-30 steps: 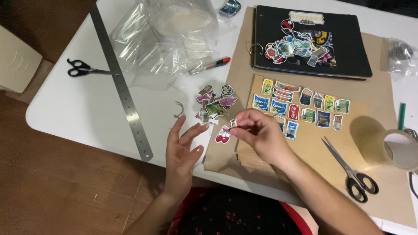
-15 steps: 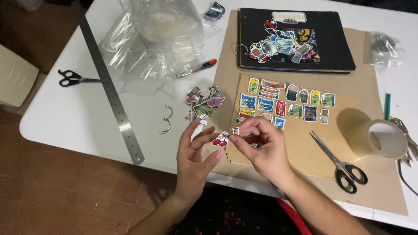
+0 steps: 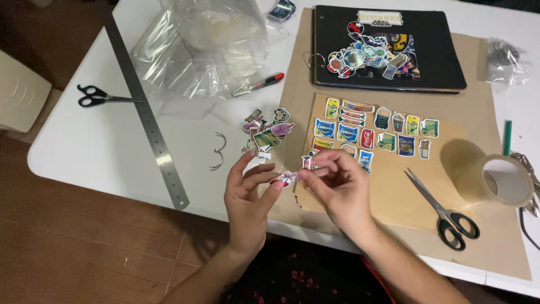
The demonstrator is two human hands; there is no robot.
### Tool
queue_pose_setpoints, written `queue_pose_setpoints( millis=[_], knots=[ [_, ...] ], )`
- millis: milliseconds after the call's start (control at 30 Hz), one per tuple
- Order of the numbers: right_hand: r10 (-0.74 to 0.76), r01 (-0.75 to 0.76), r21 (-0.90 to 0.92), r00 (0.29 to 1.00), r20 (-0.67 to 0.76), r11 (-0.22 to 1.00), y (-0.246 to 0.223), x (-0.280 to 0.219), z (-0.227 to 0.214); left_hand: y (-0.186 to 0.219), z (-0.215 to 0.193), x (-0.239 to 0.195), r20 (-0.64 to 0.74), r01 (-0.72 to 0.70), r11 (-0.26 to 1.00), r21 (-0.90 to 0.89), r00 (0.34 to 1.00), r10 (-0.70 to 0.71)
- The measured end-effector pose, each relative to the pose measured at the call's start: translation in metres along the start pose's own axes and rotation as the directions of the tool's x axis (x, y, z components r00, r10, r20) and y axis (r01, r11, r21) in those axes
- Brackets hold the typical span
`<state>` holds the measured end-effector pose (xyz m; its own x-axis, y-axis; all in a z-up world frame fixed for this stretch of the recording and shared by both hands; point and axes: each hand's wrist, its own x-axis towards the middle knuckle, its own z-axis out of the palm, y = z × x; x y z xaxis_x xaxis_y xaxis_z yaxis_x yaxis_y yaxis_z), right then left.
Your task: The person arranges various small stickers on a brown paper sheet, peeling backing from some and placing them in rows. They use scissors to trim a small white piece of paper and then continue organizing the stickers on the sheet.
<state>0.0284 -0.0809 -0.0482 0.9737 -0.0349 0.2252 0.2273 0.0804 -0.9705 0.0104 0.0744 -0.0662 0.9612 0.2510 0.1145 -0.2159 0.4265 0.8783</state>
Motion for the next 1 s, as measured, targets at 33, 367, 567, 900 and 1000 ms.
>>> queue_pose_setpoints(
  millis=[33,367,567,900,1000],
  knots=[
    [0.002,-0.002,0.000,1.000,-0.002,1.000,0.005,0.001,0.002,0.001,-0.001,-0.001,0.001,0.002,1.000,0.000,1.000,-0.002],
    [-0.229,0.239,-0.375,0.971,0.069,0.896,0.000,-0.016,0.002,0.000,-0.002,-0.007,0.060,-0.105,0.983,0.148,0.994,0.097],
    [-0.290,0.289,-0.280,0.956,0.041,0.915,-0.011,-0.043,-0.009,-0.007,-0.001,-0.020,0.228,-0.197,0.944,0.266,0.964,0.137],
    [-0.240,0.242,-0.321,0.970,0.048,0.915,-0.013,-0.066,-0.039,-0.022,0.010,-0.035,0.341,-0.229,0.905,0.359,0.935,0.101],
    [-0.259,0.270,-0.296,0.963,0.075,0.916,-0.014,-0.070,-0.043,-0.017,0.019,-0.038,0.397,-0.217,0.929,0.300,0.914,0.086]
  ],
)
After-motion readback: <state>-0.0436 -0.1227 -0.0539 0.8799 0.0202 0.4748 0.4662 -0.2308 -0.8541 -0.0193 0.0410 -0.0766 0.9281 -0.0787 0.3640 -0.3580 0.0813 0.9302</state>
